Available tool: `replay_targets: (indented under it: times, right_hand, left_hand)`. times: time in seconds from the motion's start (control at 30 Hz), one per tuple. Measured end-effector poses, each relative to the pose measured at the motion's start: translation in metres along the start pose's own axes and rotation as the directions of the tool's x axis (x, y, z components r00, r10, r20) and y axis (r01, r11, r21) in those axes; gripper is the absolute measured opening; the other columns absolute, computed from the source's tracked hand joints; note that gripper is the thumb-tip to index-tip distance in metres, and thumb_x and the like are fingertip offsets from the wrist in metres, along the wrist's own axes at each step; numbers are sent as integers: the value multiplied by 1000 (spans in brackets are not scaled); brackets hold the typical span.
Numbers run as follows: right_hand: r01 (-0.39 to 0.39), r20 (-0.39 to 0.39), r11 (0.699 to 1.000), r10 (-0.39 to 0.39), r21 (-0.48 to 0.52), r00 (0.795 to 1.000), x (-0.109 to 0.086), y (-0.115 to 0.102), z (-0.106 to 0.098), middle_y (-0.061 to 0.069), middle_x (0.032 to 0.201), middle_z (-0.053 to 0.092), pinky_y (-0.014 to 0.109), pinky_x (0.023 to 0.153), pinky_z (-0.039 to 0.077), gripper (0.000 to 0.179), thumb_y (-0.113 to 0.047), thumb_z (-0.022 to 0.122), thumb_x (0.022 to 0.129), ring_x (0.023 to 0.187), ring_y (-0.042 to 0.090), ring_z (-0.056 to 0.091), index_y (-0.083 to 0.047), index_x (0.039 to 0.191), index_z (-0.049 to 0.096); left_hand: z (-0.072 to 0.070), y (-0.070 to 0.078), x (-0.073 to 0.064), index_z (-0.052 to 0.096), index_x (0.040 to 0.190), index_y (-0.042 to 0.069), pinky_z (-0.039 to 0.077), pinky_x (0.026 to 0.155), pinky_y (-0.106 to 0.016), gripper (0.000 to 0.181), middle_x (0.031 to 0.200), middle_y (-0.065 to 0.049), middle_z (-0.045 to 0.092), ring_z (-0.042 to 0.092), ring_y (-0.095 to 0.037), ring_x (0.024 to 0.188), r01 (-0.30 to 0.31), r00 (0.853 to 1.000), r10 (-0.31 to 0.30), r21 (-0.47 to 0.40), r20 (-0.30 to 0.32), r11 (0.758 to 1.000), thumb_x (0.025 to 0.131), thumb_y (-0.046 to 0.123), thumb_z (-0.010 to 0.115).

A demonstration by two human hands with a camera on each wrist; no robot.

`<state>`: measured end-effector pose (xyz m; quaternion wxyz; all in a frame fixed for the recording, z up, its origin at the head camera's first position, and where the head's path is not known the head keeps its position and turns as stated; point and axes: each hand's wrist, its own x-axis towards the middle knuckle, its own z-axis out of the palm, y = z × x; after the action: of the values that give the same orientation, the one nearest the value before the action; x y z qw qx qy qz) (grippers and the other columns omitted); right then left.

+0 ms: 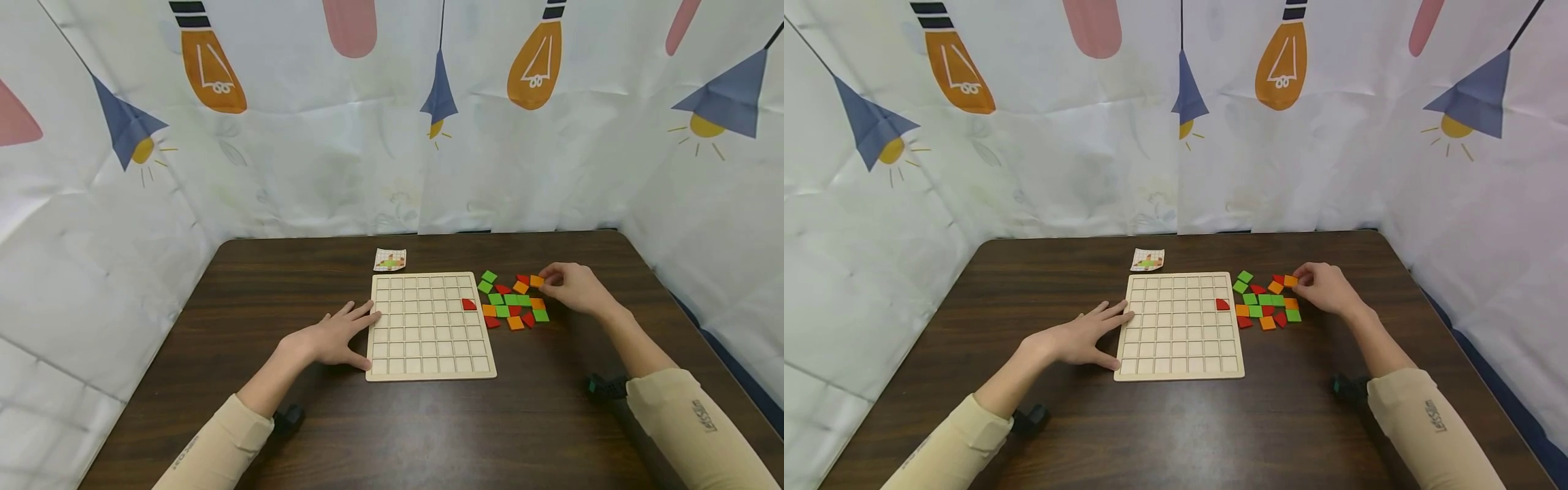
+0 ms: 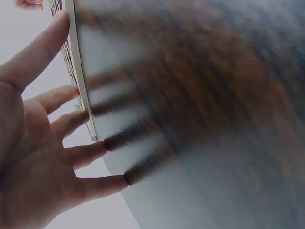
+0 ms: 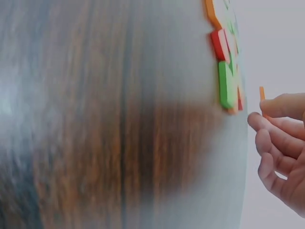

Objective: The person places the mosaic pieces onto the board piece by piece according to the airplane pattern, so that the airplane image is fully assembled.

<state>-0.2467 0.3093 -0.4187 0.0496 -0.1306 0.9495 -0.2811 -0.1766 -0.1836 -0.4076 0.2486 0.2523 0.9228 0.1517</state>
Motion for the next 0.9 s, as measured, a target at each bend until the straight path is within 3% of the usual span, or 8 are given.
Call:
replay_targets:
  times: [0.37, 0.7, 0.9]
  right_hand:
    - [62, -15, 997, -61, 45, 998, -2, -26, 11, 14, 102, 71, 41, 75, 58, 28, -11, 70, 99, 90, 28, 68, 5, 122, 67]
    - [92, 5, 994, -93, 64, 996, -2, -34, 20, 7, 98, 71, 36, 73, 57, 25, -9, 71, 97, 84, 22, 66, 2, 119, 69]
    - [124, 13, 991, -125, 53, 992, -1, -39, 28, 6, 97, 71, 40, 76, 58, 24, -9, 73, 96, 86, 22, 67, 2, 117, 70]
  left_hand:
    - [0, -1, 1, 28, 164, 15, 11, 115, -73, 96, 172, -9, 8, 3, -42, 155, -1, 1000, 1, -5, 2, 1000, 90, 48, 78]
    - [-1, 0, 1, 27, 165, 15, 10, 115, -74, 96, 172, -9, 6, 2, -42, 155, -1, 1000, 1, -16, 5, 1000, 90, 47, 78]
    - [0, -2, 2, 27, 165, 15, 10, 114, -74, 96, 172, -8, 6, 2, -42, 155, -1, 1000, 1, -13, 5, 1000, 90, 47, 78]
